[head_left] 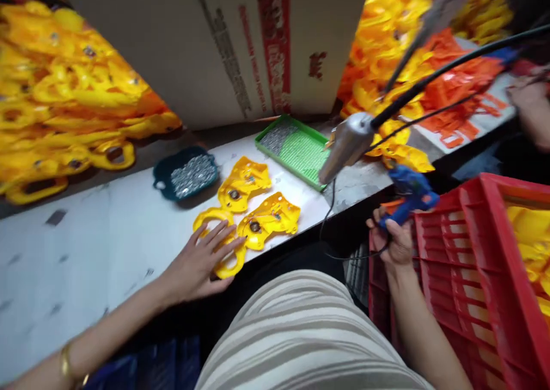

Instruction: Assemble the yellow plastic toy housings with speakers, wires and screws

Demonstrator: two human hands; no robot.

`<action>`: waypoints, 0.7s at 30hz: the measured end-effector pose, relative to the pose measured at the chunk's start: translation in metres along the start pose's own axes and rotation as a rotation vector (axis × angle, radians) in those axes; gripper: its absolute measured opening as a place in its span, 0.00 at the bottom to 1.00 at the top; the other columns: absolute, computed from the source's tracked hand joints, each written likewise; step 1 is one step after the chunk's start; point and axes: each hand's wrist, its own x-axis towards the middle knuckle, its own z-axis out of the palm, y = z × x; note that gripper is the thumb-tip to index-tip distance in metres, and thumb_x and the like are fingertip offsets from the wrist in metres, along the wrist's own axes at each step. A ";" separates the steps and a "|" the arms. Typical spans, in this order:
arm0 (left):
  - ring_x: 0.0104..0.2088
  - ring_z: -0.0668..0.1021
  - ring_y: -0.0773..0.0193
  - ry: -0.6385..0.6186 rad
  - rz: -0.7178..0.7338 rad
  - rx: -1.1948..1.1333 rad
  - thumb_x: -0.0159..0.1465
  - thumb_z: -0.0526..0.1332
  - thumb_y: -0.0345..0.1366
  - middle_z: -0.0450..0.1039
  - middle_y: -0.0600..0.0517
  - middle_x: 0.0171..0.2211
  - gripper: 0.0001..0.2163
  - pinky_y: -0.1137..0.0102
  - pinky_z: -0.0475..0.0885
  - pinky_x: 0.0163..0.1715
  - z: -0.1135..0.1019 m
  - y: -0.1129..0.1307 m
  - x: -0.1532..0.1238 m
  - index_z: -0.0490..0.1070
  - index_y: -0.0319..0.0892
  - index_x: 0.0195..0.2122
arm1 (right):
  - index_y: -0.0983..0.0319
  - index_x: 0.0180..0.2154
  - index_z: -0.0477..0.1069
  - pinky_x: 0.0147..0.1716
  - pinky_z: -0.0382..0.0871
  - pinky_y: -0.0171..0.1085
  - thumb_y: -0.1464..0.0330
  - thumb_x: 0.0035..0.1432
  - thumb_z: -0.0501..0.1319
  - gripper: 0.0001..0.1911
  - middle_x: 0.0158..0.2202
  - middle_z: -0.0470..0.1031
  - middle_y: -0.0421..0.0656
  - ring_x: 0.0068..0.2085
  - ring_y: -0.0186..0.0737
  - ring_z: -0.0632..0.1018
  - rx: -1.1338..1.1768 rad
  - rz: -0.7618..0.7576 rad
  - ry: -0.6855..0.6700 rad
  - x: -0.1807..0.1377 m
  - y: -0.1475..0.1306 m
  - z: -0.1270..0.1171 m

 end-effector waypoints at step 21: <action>0.67 0.56 0.44 0.274 -0.347 -0.136 0.56 0.62 0.59 0.56 0.35 0.66 0.45 0.49 0.35 0.66 0.004 0.052 0.098 0.51 0.33 0.66 | 0.59 0.49 0.69 0.22 0.65 0.37 0.62 0.59 0.63 0.17 0.38 0.74 0.46 0.24 0.32 0.71 -0.173 0.185 -0.700 -0.040 0.009 0.062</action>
